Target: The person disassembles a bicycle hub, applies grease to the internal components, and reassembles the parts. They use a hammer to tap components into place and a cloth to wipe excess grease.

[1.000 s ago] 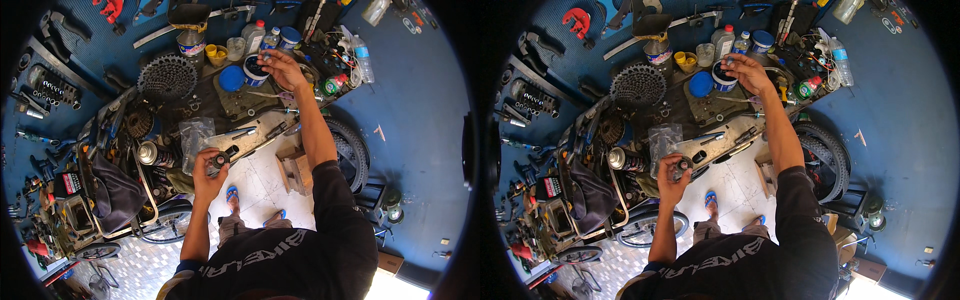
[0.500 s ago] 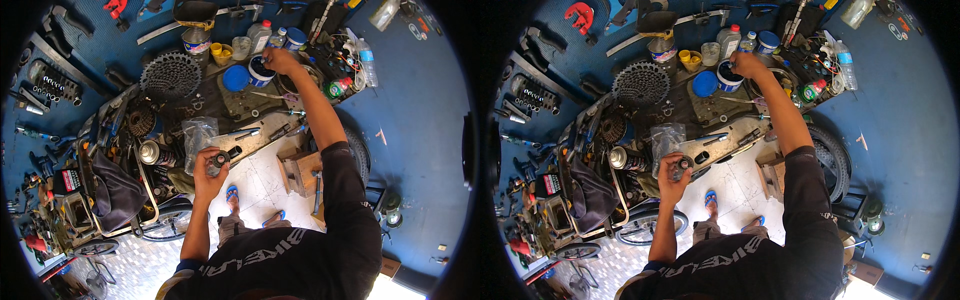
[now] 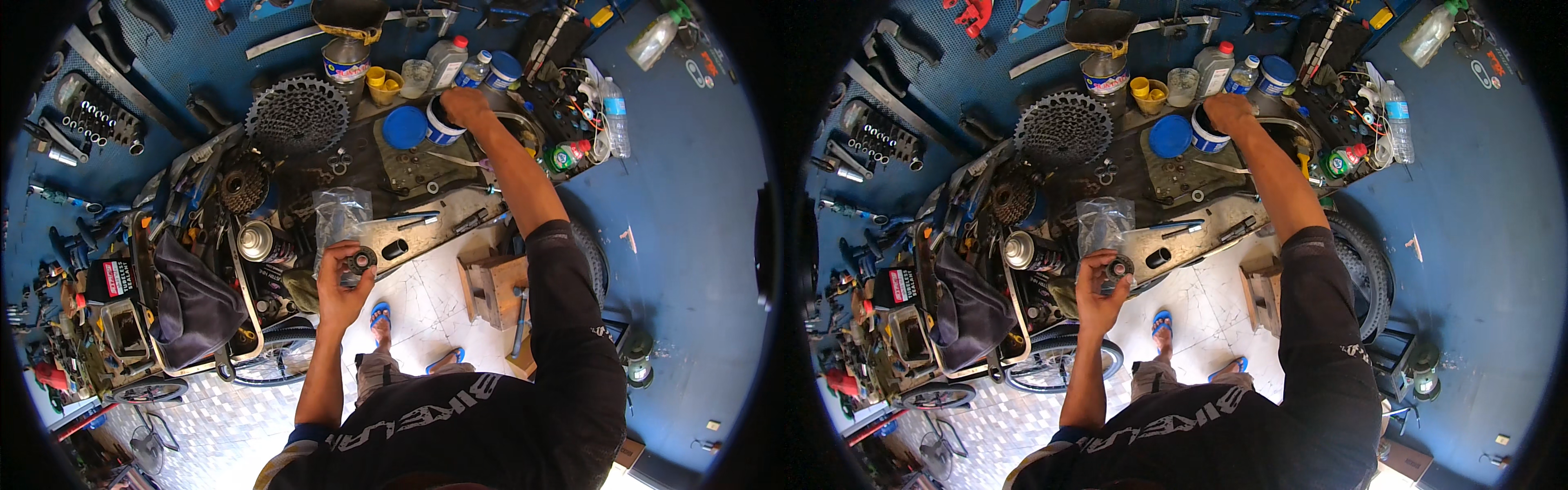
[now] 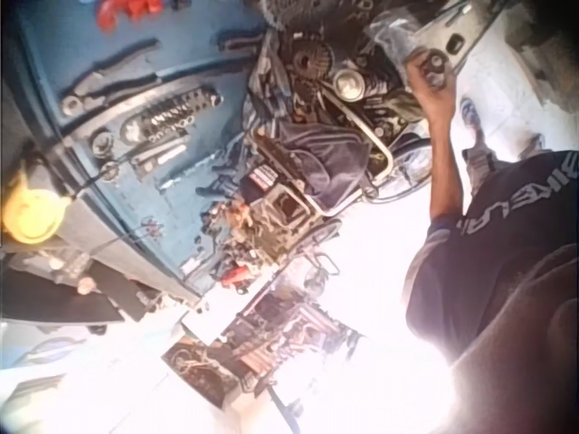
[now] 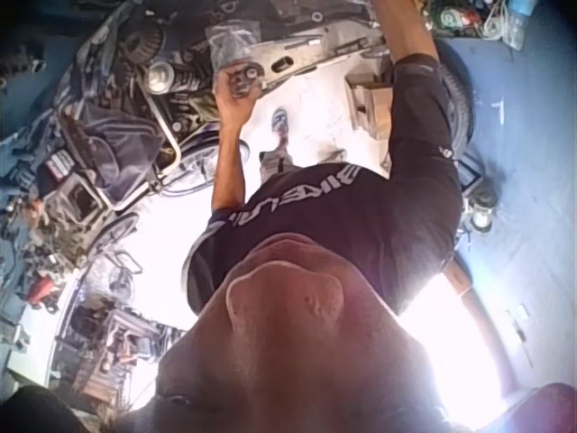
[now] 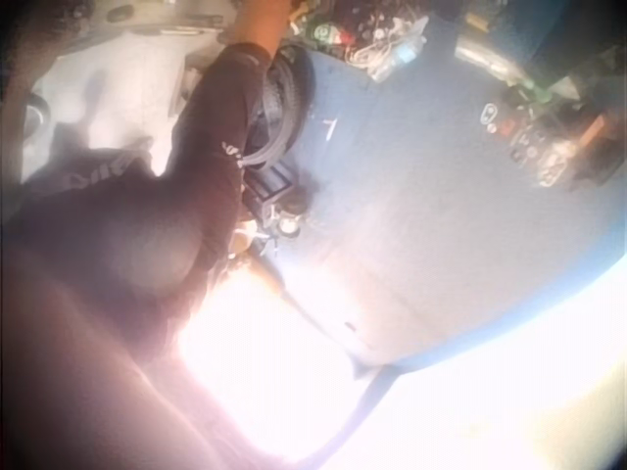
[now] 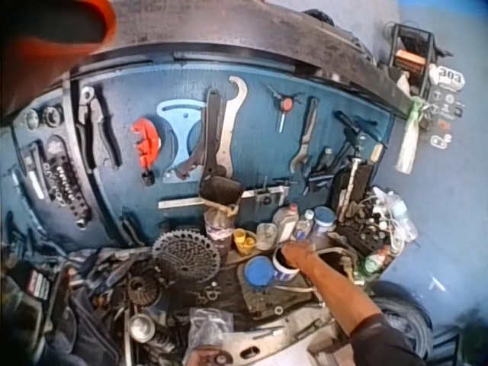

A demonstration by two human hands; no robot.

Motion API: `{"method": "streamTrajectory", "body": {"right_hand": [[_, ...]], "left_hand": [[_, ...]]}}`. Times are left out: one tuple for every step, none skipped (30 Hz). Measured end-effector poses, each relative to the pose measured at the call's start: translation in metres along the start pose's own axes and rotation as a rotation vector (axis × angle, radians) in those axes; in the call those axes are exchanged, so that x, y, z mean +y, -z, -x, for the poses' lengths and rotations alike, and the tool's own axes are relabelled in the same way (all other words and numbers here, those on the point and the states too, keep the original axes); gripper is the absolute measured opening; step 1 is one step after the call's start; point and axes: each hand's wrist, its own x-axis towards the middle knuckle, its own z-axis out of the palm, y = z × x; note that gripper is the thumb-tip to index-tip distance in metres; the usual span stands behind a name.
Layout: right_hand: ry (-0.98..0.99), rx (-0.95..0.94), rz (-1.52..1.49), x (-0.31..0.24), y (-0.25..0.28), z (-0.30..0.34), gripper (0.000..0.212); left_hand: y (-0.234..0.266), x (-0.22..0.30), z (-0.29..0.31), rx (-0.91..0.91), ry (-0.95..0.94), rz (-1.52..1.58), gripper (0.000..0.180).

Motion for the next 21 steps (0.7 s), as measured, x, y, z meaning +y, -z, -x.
{"method": "streamTrajectory", "body": {"right_hand": [[0.001, 0.000, 0.010, -0.001, 0.001, 0.001, 0.028], [0.000, 0.001, 0.018, 0.000, 0.000, 0.000, 0.028], [-0.002, 0.002, 0.027, 0.002, -0.002, 0.001, 0.029], [-0.009, 0.029, -0.039, 0.009, -0.002, 0.004, 0.031], [-0.005, 0.054, -0.105, 0.012, 0.002, 0.010, 0.034], [-0.004, 0.077, -0.168, 0.018, 0.007, 0.018, 0.036], [0.020, 0.102, -0.310, 0.022, 0.012, 0.027, 0.037], [0.036, 0.129, -0.451, 0.029, 0.018, 0.039, 0.038], [0.060, 0.159, -0.596, 0.032, 0.025, 0.050, 0.040], [0.115, 0.146, -0.783, 0.034, 0.032, 0.063, 0.039], [0.165, 0.132, -0.967, 0.035, 0.042, 0.081, 0.037], [0.217, 0.118, -1.149, 0.035, 0.053, 0.098, 0.036], [0.256, 0.094, -1.207, 0.030, 0.066, 0.116, 0.034], [0.288, 0.072, -1.263, 0.024, 0.080, 0.136, 0.032], [0.314, 0.054, -1.321, 0.023, 0.085, 0.150, 0.030], [0.416, 0.028, -1.364, 0.026, 0.082, 0.157, 0.031], [0.416, 0.015, -1.378, 0.023, 0.086, 0.169, 0.030], [0.421, -0.001, -1.394, 0.011, 0.097, 0.186, 0.030], [0.423, -0.017, -1.412, 0.001, 0.106, 0.202, 0.029], [0.422, 0.042, -1.299, -0.004, 0.107, 0.214, 0.028], [0.457, 0.127, -1.212, -0.013, 0.106, 0.225, 0.028]], "left_hand": [[-0.001, 0.001, 0.000, -0.003, -0.010, 0.010, 0.046], [-0.003, 0.003, 0.000, -0.008, -0.021, 0.019, 0.046], [-0.003, 0.004, -0.001, -0.014, -0.032, 0.028, 0.045], [-0.003, 0.004, -0.002, -0.020, -0.043, 0.015, 0.046], [-0.003, 0.002, -0.002, -0.016, -0.050, -0.003, 0.046], [-0.004, 0.001, -0.002, -0.014, -0.055, -0.016, 0.046], [-0.005, 0.000, -0.002, -0.012, -0.052, -0.022, 0.046], [-0.007, 0.000, -0.003, -0.016, -0.052, -0.023, 0.046], [-0.008, 0.002, -0.005, -0.015, -0.053, -0.033, 0.046], [-0.011, 0.003, -0.007, -0.021, -0.055, -0.036, 0.046], [-0.015, 0.010, -0.011, -0.032, -0.057, -0.035, 0.045], [-0.020, 0.015, -0.015, -0.041, -0.060, -0.033, 0.045], [-0.026, 0.017, -0.018, -0.043, -0.071, -0.025, 0.044], [-0.032, 0.018, -0.023, -0.050, -0.084, -0.012, 0.043], [-0.040, 0.021, -0.028, -0.064, -0.097, 0.000, 0.043], [-0.047, 0.023, -0.034, -0.069, -0.115, -0.013, 0.042], [-0.054, 0.027, -0.039, -0.080, -0.135, 0.000, 0.042], [-0.059, 0.032, -0.044, -0.087, -0.151, 0.011, 0.042], [-0.064, 0.038, -0.048, -0.097, -0.167, 0.021, 0.042], [-0.069, 0.049, -0.053, -0.106, -0.192, -0.027, 0.042], [-0.071, 0.056, -0.052, -0.108, -0.194, -0.040, 0.042]]}}
